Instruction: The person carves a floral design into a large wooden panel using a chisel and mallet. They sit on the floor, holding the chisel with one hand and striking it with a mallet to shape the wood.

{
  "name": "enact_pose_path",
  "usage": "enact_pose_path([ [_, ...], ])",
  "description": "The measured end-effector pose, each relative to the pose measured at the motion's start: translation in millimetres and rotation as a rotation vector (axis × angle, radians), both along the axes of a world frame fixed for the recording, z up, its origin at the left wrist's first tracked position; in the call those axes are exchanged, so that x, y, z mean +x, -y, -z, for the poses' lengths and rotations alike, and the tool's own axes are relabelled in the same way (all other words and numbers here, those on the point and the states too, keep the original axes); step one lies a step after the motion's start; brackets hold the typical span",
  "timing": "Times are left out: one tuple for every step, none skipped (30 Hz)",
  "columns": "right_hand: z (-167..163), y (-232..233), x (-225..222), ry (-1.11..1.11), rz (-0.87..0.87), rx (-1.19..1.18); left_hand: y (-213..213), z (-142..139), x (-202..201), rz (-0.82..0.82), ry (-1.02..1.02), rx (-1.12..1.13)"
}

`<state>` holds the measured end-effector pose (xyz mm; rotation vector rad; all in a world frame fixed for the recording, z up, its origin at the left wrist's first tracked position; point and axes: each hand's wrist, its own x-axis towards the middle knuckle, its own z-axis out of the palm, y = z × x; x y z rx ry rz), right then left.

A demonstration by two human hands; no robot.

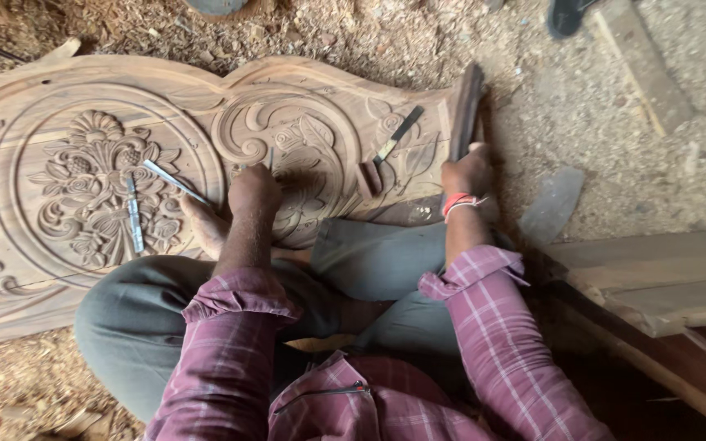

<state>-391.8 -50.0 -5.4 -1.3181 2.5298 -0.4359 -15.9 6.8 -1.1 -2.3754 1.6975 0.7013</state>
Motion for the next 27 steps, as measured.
enact_pose_path([
  [-2, -1, 1, -0.020, -0.021, 0.005, 0, 0, -2, -0.006, -0.001, -0.024],
  [-5, -3, 3, -0.040, -0.046, 0.011, 0, -1, -4, -0.017, -0.002, -0.048],
  [-7, -4, 5, -0.058, -0.073, 0.021, 0, -4, -5, -0.030, -0.001, -0.069],
  [-10, -6, 8, -0.108, -0.078, 0.028, 0, -8, -6, -0.047, -0.020, -0.015],
  [-13, -8, 12, -0.157, -0.081, 0.035, 1, -13, -7, -0.061, -0.038, 0.038],
  [-17, -10, 17, -0.205, -0.084, 0.042, 1, -19, -8, -0.075, -0.057, 0.092],
  [-20, -12, 22, -0.220, -0.143, -0.092, 2, -24, -8, -0.086, -0.077, 0.126],
  [-23, -14, 28, -0.234, -0.205, -0.228, 3, -28, -8, -0.099, -0.097, 0.158],
  [-27, -15, 34, -0.245, -0.269, -0.365, 4, -32, -8, -0.114, -0.119, 0.189],
  [-30, -14, 42, -0.141, -0.351, -0.280, 4, -35, -8, -0.124, -0.126, 0.164],
  [-32, -14, 51, -0.040, -0.432, -0.191, 4, -35, -9, -0.132, -0.135, 0.140],
  [-35, -13, 58, 0.057, -0.512, -0.099, 4, -35, -10, -0.141, -0.146, 0.115],
  [-35, -15, 66, 0.051, -0.682, -0.249, 4, -34, -11, -0.151, -0.154, 0.115],
  [-35, -18, 73, 0.046, -0.853, -0.400, 4, -32, -11, -0.160, -0.161, 0.114],
  [-34, -18, 78, 0.067, -0.900, -0.445, 4, -30, -11, -0.167, -0.167, 0.113],
  [-32, -20, 81, 0.088, -0.944, -0.487, 4, -27, -10, -0.165, -0.168, 0.122],
  [-30, -21, 81, 0.110, -0.985, -0.523, 3, -26, -10, -0.160, -0.169, 0.137],
  [-26, -20, 80, 0.132, -0.832, -0.407, 3, -24, -10, -0.148, -0.174, 0.155],
  [-22, -19, 75, 0.152, -0.674, -0.292, 2, -24, -11, -0.137, -0.180, 0.179],
  [-18, -15, 69, 0.170, -0.515, -0.181, 3, -24, -11, -0.126, -0.185, 0.199],
  [-13, -10, 62, 0.158, -0.487, -0.243, 5, -26, -11, -0.117, -0.189, 0.218],
  [-9, -6, 55, 0.148, -0.459, -0.303, 7, -28, -12, -0.119, -0.195, 0.219],
  [-6, -3, 48, 0.139, -0.429, -0.363, 10, -32, -14, -0.120, -0.200, 0.221],
  [-5, -1, 42, 0.163, -0.416, -0.351, 12, -37, -15, -0.122, -0.204, 0.224],
  [-5, 1, 38, 0.189, -0.403, -0.338, 13, -44, -16, -0.116, -0.255, 0.213],
  [-5, 1, 37, 0.218, -0.390, -0.326, 15, -52, -17, -0.110, -0.302, 0.201],
  [-7, 0, 39, 0.112, -0.520, -0.317, 18, -62, -18, -0.105, -0.348, 0.186],
])
